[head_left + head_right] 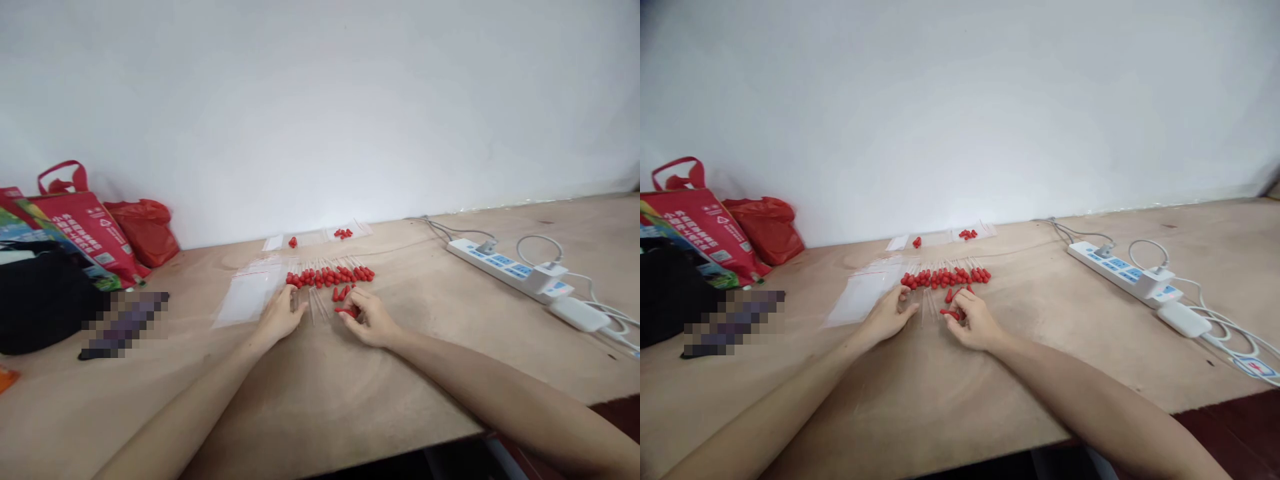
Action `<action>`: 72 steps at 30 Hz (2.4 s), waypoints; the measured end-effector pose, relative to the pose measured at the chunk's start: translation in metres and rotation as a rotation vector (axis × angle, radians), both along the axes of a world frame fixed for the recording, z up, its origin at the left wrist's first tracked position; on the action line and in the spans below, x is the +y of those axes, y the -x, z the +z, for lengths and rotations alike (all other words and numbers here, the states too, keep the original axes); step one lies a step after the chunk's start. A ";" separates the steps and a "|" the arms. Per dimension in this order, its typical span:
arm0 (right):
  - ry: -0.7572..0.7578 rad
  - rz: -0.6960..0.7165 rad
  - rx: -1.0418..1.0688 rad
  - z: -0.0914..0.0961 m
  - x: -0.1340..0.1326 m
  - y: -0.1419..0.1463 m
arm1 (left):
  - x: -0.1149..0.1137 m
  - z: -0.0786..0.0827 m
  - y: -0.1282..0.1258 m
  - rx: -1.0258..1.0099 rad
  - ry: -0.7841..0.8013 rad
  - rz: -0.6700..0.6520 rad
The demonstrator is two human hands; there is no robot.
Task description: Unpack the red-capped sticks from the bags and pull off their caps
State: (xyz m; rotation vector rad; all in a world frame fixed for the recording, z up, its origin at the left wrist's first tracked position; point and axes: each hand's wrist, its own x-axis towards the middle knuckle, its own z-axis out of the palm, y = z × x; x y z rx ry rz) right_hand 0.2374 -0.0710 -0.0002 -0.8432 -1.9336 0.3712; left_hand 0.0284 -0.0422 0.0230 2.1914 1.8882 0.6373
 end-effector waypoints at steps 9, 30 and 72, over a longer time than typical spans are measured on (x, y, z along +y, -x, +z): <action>0.067 -0.156 -0.050 -0.004 0.010 0.019 | 0.004 -0.015 0.004 -0.340 0.002 -0.116; 0.003 -0.539 -0.250 0.025 0.033 0.046 | 0.019 -0.003 0.039 -0.179 -0.247 -0.015; -0.048 -0.229 -0.287 -0.013 0.040 -0.037 | -0.008 -0.015 0.031 -0.799 -0.396 -0.028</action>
